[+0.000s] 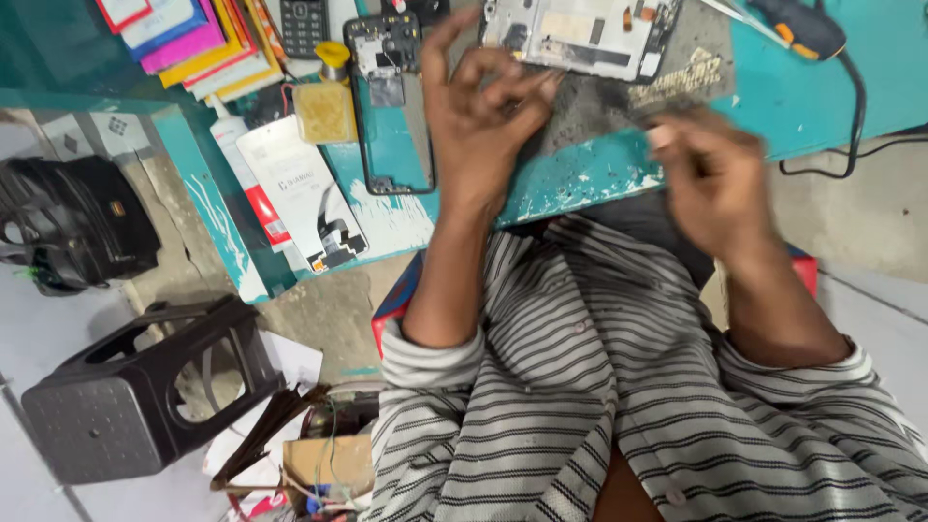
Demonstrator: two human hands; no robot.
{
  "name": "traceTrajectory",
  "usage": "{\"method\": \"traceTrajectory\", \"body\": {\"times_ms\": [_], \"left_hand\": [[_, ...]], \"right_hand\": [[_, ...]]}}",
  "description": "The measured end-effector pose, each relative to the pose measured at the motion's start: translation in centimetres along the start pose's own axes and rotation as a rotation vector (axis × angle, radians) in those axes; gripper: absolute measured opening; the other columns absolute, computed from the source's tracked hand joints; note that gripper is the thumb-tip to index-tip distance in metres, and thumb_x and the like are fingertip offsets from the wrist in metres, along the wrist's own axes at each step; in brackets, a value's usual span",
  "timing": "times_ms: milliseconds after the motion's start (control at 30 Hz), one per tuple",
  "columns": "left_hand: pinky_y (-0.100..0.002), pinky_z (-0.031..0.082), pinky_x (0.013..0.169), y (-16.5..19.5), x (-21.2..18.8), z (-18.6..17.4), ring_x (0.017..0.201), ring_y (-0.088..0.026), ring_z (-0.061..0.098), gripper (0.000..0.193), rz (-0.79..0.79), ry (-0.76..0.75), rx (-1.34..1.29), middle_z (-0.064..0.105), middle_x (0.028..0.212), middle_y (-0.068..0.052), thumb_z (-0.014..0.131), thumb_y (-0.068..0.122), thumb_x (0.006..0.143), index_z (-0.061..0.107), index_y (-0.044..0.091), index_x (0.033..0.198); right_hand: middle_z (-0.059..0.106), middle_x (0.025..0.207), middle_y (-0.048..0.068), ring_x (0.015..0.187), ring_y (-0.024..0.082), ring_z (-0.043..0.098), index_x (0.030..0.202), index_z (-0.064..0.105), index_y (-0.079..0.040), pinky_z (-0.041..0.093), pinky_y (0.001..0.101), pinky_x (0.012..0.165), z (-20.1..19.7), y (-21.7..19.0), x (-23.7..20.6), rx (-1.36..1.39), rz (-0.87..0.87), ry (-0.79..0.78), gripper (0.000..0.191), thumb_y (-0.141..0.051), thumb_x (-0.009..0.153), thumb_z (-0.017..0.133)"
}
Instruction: The person holds a disassembled phone motherboard and cleans it with a small brush, then pours liquid from a brown bottle onto the board. They continue brushing the board, handle the phone frame, and use a screwdriver to work on the board's screws for the rest of the clip.
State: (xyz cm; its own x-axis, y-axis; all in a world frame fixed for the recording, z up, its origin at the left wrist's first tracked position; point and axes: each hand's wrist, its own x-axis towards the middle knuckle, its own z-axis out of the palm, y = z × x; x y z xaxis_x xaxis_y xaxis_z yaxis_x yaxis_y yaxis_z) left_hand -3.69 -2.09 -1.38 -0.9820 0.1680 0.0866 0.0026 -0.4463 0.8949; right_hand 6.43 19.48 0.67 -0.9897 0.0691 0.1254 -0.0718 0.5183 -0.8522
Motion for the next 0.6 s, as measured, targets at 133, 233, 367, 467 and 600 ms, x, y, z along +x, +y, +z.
{"method": "traceTrajectory", "body": {"times_ms": [133,233,367,467,600], "left_hand": [[-0.029,0.065,0.080,-2.6,2.3,2.0,0.101,-0.018,0.077,0.069,0.171,-0.098,0.547,0.062,0.116,-0.006,0.075,-0.011,0.090,0.036,0.010,0.143],[-0.030,0.066,0.078,-4.4,3.1,3.3,0.103,-0.020,0.079,0.052,0.219,-0.160,0.752,0.066,0.117,-0.007,0.075,-0.007,0.090,0.046,0.009,0.130],[-0.031,0.068,0.075,-5.6,3.5,3.6,0.109,-0.022,0.079,0.051,0.231,-0.173,0.860,0.068,0.122,-0.009,0.076,-0.002,0.093,0.048,0.008,0.134],[-0.031,0.068,0.077,-5.6,3.6,3.4,0.112,-0.024,0.076,0.061,0.257,-0.179,0.868,0.068,0.123,-0.011,0.079,0.002,0.091,0.043,0.006,0.140],[-0.035,0.066,0.091,-3.9,3.1,2.9,0.111,-0.023,0.076,0.053,0.292,-0.150,0.918,0.069,0.127,-0.013,0.078,0.003,0.095,0.046,0.010,0.137]], "right_hand": [[0.063,0.099,0.004,0.077,0.005,0.054,0.123,0.067,0.007,0.042,0.0198,0.068,-2.5,0.5,-1.6,0.259,0.123,0.152,0.018,-0.007,0.119,0.057],[0.064,0.102,0.004,0.079,0.005,0.054,0.119,0.066,0.008,0.042,0.0185,0.068,-3.5,0.2,-1.9,0.251,0.146,0.197,0.016,-0.006,0.116,0.058],[0.061,0.094,0.005,0.074,0.005,0.049,0.116,0.068,0.007,0.038,0.0212,0.066,-3.7,-0.3,-1.7,0.228,0.193,0.192,0.016,-0.005,0.113,0.059],[0.063,0.095,0.006,0.074,0.006,0.052,0.120,0.068,0.008,0.040,0.0200,0.066,-4.0,0.4,-1.5,0.193,0.156,0.180,0.015,-0.004,0.118,0.060],[0.064,0.108,0.010,0.075,0.009,0.054,0.127,0.063,0.008,0.042,0.0222,0.067,-4.9,3.0,-0.9,0.174,0.031,0.224,0.015,-0.003,0.119,0.056]]}}
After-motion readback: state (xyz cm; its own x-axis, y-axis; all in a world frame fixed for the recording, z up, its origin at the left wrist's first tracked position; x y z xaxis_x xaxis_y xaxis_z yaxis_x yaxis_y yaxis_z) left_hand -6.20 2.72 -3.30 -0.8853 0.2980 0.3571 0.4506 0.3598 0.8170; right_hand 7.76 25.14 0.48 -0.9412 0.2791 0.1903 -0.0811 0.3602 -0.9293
